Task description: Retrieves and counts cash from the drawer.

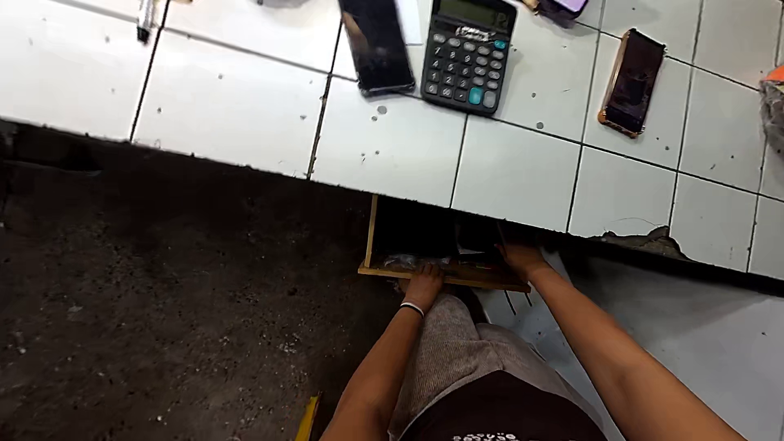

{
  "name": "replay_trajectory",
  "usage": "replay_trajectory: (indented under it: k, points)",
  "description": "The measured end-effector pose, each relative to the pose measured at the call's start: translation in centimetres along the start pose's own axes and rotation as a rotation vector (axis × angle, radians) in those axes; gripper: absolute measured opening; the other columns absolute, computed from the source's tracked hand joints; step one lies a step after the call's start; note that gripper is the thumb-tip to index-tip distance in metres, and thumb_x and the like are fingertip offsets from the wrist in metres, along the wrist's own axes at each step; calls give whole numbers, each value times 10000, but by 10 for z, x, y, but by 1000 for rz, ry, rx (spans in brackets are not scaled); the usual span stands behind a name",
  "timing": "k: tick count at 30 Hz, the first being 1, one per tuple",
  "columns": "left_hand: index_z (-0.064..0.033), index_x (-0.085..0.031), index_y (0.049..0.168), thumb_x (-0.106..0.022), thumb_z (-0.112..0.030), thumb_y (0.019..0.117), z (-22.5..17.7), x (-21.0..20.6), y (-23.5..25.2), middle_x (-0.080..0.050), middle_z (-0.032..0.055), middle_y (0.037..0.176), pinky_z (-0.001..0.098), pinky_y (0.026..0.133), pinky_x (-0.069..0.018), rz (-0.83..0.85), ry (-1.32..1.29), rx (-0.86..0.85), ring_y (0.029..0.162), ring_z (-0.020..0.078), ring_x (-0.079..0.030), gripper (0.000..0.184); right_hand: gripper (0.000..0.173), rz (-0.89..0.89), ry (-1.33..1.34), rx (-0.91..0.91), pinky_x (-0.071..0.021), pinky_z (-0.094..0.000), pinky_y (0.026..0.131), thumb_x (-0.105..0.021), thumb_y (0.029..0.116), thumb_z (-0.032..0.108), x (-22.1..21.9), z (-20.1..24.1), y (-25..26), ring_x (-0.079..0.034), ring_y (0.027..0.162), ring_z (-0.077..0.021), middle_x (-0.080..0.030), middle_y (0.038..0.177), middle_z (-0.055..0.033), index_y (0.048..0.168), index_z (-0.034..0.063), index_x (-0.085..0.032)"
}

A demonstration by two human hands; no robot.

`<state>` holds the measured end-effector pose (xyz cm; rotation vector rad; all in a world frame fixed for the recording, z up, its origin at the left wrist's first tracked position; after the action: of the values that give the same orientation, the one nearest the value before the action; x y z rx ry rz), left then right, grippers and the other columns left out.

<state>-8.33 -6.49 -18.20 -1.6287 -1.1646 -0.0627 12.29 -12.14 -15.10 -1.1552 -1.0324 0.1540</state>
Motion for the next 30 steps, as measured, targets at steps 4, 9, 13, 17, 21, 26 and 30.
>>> replay_trajectory:
  k: [4, 9, 13, 17, 21, 26, 30]
  points:
    - [80, -557, 1362, -409, 83, 1009, -6, -7, -7, -561, 282, 1388, 565, 1111, -394, -39, -69, -7, 1323, 438, -527, 383, 662, 123, -64, 28, -187, -591, 1249, -451, 1094, 375, -2, 7, 21, -226, 1565, -361, -274, 1680, -177, 1651, 114, -209]
    - [129, -588, 1266, -410, 101, 1002, -10, -8, -20, -596, 302, 1313, 566, 1047, -441, -161, -136, -76, 1259, 456, -569, 319, 697, 163, -150, 21, -185, -537, 1269, -462, 1098, 340, -15, 22, 23, -148, 1586, -366, -174, 1704, -205, 1648, 49, -147]
    - [56, -545, 1366, -420, 109, 1005, -4, -6, -27, -582, 313, 1337, 597, 996, -476, -286, -218, -101, 1223, 494, -588, 386, 680, 89, -283, 28, -214, -528, 1261, -444, 1101, 351, -8, 37, 18, -251, 1561, -354, -265, 1678, -204, 1643, 39, -176]
    - [-57, -295, 1610, -472, 112, 984, 7, 5, -20, -259, 208, 1670, 632, 1154, -298, -429, -194, -11, 1527, 402, -287, 672, 453, -97, -307, 132, -386, -535, 1164, -412, 1111, 286, 16, 65, 12, -504, 1394, -381, -504, 1511, -225, 1464, 29, -533]
    - [94, -426, 1483, -426, 71, 1026, 17, -2, 5, -408, 281, 1562, 576, 1233, -219, -224, -119, 47, 1507, 407, -323, 457, 405, -176, -219, 68, -444, -554, 1107, -454, 1100, 230, 33, 68, 14, -552, 1336, -407, -520, 1485, -233, 1451, 46, -536]
    - [124, -459, 1426, -381, 89, 1027, 11, -9, 1, -457, 329, 1492, 589, 1149, -350, -94, -105, 31, 1424, 453, -428, 408, 551, -81, -294, 47, -331, -550, 1199, -544, 1053, 437, 17, 56, 19, -418, 1455, -389, -454, 1549, -222, 1447, 53, -566]
    - [117, -448, 1427, -369, 112, 1022, 10, -5, -1, -462, 330, 1480, 583, 1139, -362, -1, -132, 20, 1421, 456, -427, 414, 944, -39, -393, 11, -136, -639, 1232, -650, 875, 707, 0, 37, 16, -148, 1566, -426, -157, 1709, -191, 1601, 169, -376]
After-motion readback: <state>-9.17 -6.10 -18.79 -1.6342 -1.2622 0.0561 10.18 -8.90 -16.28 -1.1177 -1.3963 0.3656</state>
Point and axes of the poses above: each hand's wrist, its own y-axis towards the middle knuckle, its own x-axis out of the back of the hand, z = x × y, the point moved 10 cm from there along y, towards the middle knuckle
